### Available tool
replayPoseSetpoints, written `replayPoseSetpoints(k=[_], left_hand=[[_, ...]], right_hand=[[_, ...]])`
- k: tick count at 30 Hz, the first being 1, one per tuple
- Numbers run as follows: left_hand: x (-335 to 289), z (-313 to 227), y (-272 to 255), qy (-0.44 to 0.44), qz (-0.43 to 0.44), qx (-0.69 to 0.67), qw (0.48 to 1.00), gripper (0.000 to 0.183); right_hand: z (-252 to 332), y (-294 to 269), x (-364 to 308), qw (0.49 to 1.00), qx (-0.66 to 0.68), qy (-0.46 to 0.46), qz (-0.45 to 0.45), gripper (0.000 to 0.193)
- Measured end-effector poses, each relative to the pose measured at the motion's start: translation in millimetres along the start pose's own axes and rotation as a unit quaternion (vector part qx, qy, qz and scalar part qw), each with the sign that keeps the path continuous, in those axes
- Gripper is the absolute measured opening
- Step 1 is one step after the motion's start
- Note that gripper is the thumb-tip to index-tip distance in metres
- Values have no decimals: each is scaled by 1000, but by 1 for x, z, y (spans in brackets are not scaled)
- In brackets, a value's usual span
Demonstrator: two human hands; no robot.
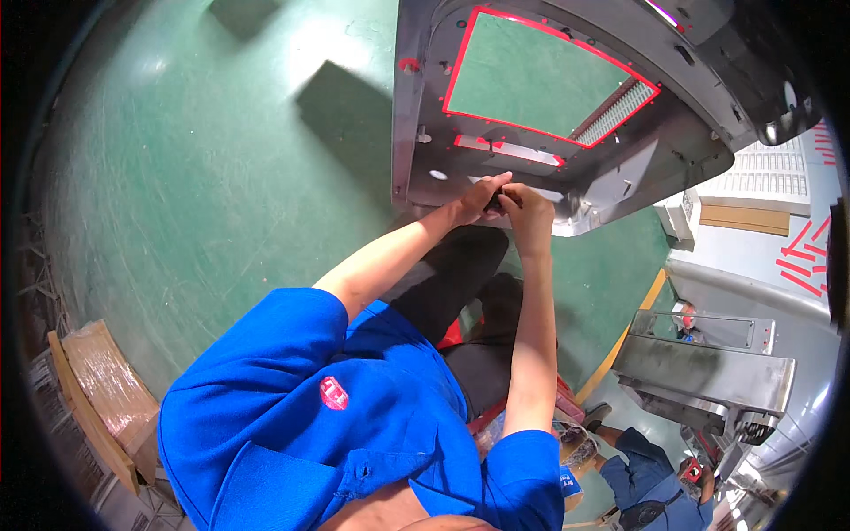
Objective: Manually attaching small metal clips and screws to a grey metal housing unit.
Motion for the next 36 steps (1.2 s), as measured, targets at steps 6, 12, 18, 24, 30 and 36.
replayPoseSetpoints(k=[6,12,18,24,30,36], left_hand=[[-4,6,11,26,17,-37,999,40],[-15,10,35,31,-35,88,995,36],[-20,20,37,47,11,21,999,36],[-36,13,50,47,4,20,999,34],[-40,13,48,31,-7,24,999,35],[-43,10,50,19,-12,49,999,37]], right_hand=[[19,-17,-7,995,-81,-56,18,14],[53,-84,31,959,234,-73,-139,11],[107,-142,103,834,375,-240,-326,20],[149,-164,155,795,313,-302,-422,12],[178,-176,156,807,280,-290,-431,10],[178,-182,165,824,270,-267,-421,11]])
Point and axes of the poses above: each hand's wrist, its own x-axis towards the middle knuckle, its own y-axis out of the palm, z = x × y, the point moved 2 cm from there along x, towards the middle knuckle, and after that the axes turned 11 degrees about z, right-handed, at the moved point
